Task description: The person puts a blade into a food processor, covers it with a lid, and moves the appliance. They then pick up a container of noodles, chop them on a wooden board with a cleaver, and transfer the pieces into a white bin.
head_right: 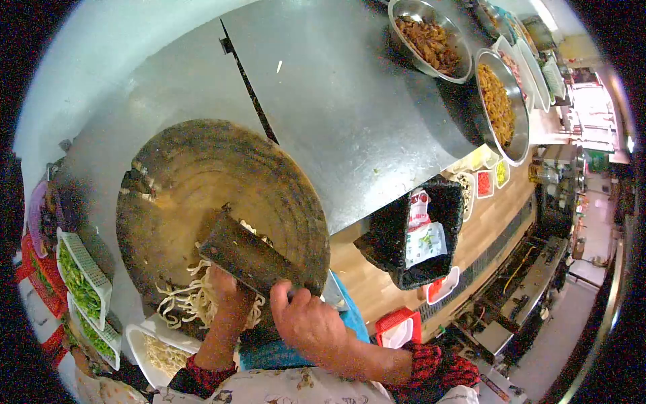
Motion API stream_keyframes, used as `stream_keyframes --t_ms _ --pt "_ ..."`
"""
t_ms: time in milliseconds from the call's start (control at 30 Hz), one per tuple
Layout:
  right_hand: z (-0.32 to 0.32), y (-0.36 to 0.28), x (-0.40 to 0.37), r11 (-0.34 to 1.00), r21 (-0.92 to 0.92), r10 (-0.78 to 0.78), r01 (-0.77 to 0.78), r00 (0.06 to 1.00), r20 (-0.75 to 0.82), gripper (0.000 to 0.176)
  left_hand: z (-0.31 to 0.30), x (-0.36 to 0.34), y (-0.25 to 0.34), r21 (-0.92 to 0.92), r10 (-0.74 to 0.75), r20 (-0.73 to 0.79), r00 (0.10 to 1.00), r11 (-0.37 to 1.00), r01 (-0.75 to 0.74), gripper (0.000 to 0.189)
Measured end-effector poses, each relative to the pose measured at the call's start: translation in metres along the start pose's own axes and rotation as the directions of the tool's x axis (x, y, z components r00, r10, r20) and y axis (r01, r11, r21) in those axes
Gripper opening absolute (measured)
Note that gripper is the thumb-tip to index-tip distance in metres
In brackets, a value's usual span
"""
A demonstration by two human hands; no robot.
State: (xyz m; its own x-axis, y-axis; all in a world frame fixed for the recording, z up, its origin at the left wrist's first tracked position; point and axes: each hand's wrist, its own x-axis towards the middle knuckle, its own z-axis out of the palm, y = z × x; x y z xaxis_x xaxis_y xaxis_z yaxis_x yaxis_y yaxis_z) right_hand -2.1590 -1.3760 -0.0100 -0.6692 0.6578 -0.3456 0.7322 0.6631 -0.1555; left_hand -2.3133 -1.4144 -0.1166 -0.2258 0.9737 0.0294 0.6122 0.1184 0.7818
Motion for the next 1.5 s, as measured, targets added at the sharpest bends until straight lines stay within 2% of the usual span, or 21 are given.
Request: stream_keyframes --t_ms 33,67,133,267,300,367,433,533,600,633,700,733,800,933,1033,1100,1133,1233,1333,1367,1500 --pt "0.001 -0.002 0.005 0.999 -0.014 0.037 -0.036 0.999 0.034 0.015 0.002 -0.001 -0.003 -0.007 -0.009 0.004 1.000 1.000 0.009 0.037" --pt "0.001 -0.004 0.014 0.999 -0.018 0.035 -0.034 0.998 0.044 0.015 0.006 -0.003 -0.005 -0.128 -0.083 -0.006 0.997 0.988 0.082 0.036" --pt "0.001 -0.006 0.034 0.986 0.156 0.049 -0.063 0.995 0.092 0.014 0.010 -0.005 -0.005 -0.251 -0.163 -0.004 0.987 0.955 0.156 0.035" --pt "-0.005 0.005 0.044 0.989 0.104 0.098 -0.105 0.993 0.069 0.013 0.002 0.013 0.016 0.004 -0.099 -0.083 0.992 0.995 0.099 0.032" --pt "-0.007 0.016 0.042 0.964 0.232 0.127 -0.130 0.992 0.026 0.013 -0.003 0.017 0.022 0.117 -0.049 -0.106 0.993 0.991 0.062 0.032" --pt "-0.015 0.025 0.034 0.918 0.373 0.150 -0.136 0.989 -0.009 0.013 -0.004 0.018 0.019 0.076 -0.071 -0.088 0.994 0.994 0.078 0.033" --pt "-0.026 0.014 0.017 0.944 0.306 0.114 -0.121 0.993 0.040 0.013 -0.002 0.012 0.013 0.030 -0.094 -0.051 0.994 0.995 0.096 0.034" --pt "-0.028 0.004 0.007 0.977 0.196 0.061 -0.088 0.988 0.141 0.013 0.004 0.006 0.004 -0.055 -0.089 -0.116 0.989 0.995 0.083 0.038" --pt "-0.016 -0.001 0.013 0.954 0.227 0.143 -0.195 0.963 0.229 0.012 -0.001 0.009 0.005 0.057 0.059 -0.079 0.995 0.997 -0.055 0.040" --pt "-0.008 -0.005 0.022 0.955 0.226 0.137 -0.191 0.962 0.235 0.012 0.003 0.006 0.003 0.056 0.051 -0.080 0.996 0.997 -0.046 0.040" --pt "0.002 -0.010 0.041 0.970 0.220 0.092 -0.105 0.993 0.070 0.013 0.012 -0.001 0.000 -0.154 -0.186 -0.072 0.980 0.973 0.174 0.038" --pt "0.000 -0.007 0.045 0.969 0.221 0.095 -0.108 0.993 0.068 0.013 0.012 0.001 0.000 -0.154 -0.183 -0.071 0.980 0.973 0.171 0.038" --pt "-0.007 -0.003 0.050 0.949 0.244 0.161 -0.198 0.974 0.160 0.015 0.007 0.011 0.005 0.134 0.135 -0.224 0.965 0.985 -0.107 0.035" --pt "-0.020 0.015 0.024 0.891 0.405 0.180 -0.206 0.978 0.103 0.015 -0.001 0.018 0.015 0.110 0.038 -0.150 0.988 0.994 -0.022 0.035" --pt "-0.031 0.011 0.001 0.923 0.341 0.107 -0.177 0.971 0.214 0.014 0.008 0.008 0.004 0.077 0.134 -0.257 0.957 0.990 -0.118 0.029" --pt "-0.030 0.012 -0.008 0.886 0.420 0.110 -0.198 0.968 0.224 0.015 0.011 0.004 0.001 -0.126 -0.203 -0.119 0.972 0.974 0.188 0.022" --pt "-0.029 0.014 -0.012 0.884 0.424 0.108 -0.197 0.968 0.225 0.015 0.005 0.010 0.008 -0.122 -0.205 -0.117 0.972 0.974 0.190 0.022" --pt "-0.024 0.026 -0.023 0.844 0.453 0.318 -0.286 0.948 0.007 0.016 -0.016 0.040 0.031 0.208 0.063 -0.116 0.991 0.977 -0.038 0.016" --pt "-0.038 0.036 -0.021 0.775 0.533 0.438 -0.339 0.896 -0.066 0.017 -0.018 0.066 0.051 0.255 0.155 -0.007 0.988 0.956 -0.148 0.017" --pt "-0.037 0.037 -0.023 0.729 0.555 0.495 -0.402 0.869 -0.020 0.017 -0.011 0.072 0.048 0.259 0.180 0.077 0.981 0.946 -0.194 0.018" --pt "-0.032 0.047 -0.036 0.680 0.646 0.508 -0.346 0.858 -0.075 0.018 0.008 0.085 0.038 0.266 0.221 0.197 0.955 0.926 -0.269 0.017"
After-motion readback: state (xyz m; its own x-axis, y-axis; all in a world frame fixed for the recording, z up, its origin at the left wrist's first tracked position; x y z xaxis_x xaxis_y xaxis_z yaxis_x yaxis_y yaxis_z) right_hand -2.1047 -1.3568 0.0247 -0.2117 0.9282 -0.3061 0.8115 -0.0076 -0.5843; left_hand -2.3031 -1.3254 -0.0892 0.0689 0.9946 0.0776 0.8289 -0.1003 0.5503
